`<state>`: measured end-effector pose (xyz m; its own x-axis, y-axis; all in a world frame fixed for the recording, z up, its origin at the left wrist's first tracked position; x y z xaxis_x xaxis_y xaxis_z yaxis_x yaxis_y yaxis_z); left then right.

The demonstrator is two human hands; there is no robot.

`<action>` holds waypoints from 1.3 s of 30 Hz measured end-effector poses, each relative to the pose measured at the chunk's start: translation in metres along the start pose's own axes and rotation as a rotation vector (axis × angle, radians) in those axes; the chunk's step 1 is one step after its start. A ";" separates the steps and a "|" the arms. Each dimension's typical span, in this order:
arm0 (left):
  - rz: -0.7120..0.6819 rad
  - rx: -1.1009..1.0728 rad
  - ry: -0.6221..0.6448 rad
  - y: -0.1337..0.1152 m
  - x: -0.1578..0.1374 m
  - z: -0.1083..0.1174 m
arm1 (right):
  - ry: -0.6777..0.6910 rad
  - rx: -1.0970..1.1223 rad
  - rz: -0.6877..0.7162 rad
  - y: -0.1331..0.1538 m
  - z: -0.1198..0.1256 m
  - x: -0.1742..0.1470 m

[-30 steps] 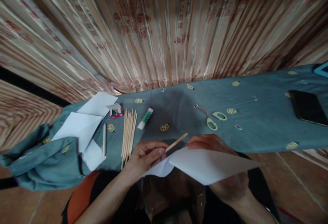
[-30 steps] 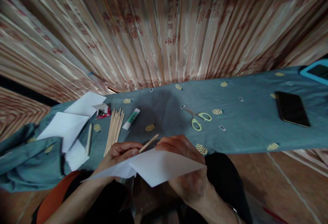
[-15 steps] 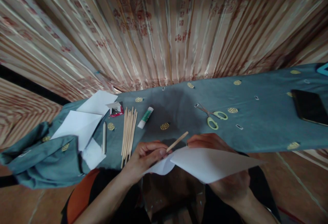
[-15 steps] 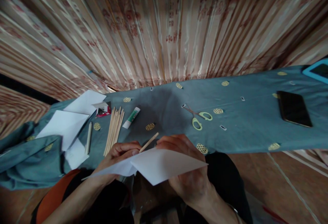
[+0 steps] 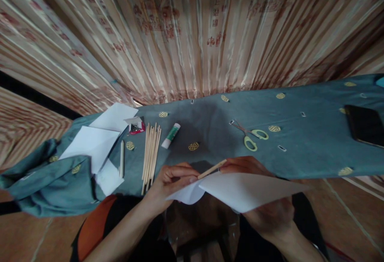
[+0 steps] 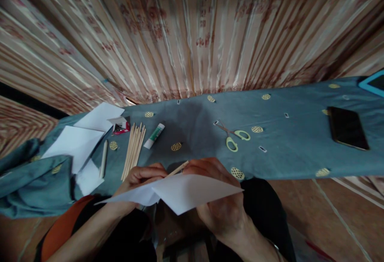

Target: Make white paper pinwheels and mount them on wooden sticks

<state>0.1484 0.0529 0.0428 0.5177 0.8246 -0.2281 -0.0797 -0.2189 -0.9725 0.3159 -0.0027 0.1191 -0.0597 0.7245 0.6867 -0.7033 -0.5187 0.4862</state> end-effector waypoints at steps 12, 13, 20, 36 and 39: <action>-0.036 0.019 0.002 -0.009 0.000 0.000 | -0.033 0.026 0.003 -0.001 0.001 -0.003; -0.036 0.021 0.005 -0.009 0.000 0.001 | -0.033 0.027 0.005 -0.001 0.001 -0.003; -0.044 0.024 -0.006 -0.010 0.001 0.002 | -0.025 0.054 -0.003 -0.002 0.000 -0.004; -0.072 0.060 -0.012 -0.012 0.001 0.004 | 0.036 0.100 -0.040 -0.005 -0.001 -0.010; -0.081 0.040 -0.023 -0.013 0.001 0.005 | 0.031 0.126 -0.037 -0.005 -0.001 -0.008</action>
<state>0.1457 0.0585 0.0549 0.5040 0.8508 -0.1488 -0.0724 -0.1300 -0.9889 0.3189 -0.0051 0.1104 -0.0583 0.7567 0.6512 -0.6112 -0.5428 0.5760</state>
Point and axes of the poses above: each hand's wrist, its own x-axis towards the middle knuckle, its own z-axis out of the back of the hand, y = z × x, the point moved 6 cm from there along x, towards the middle knuckle, and after that the axes turned 1 degree about x, right-handed, at the moved point
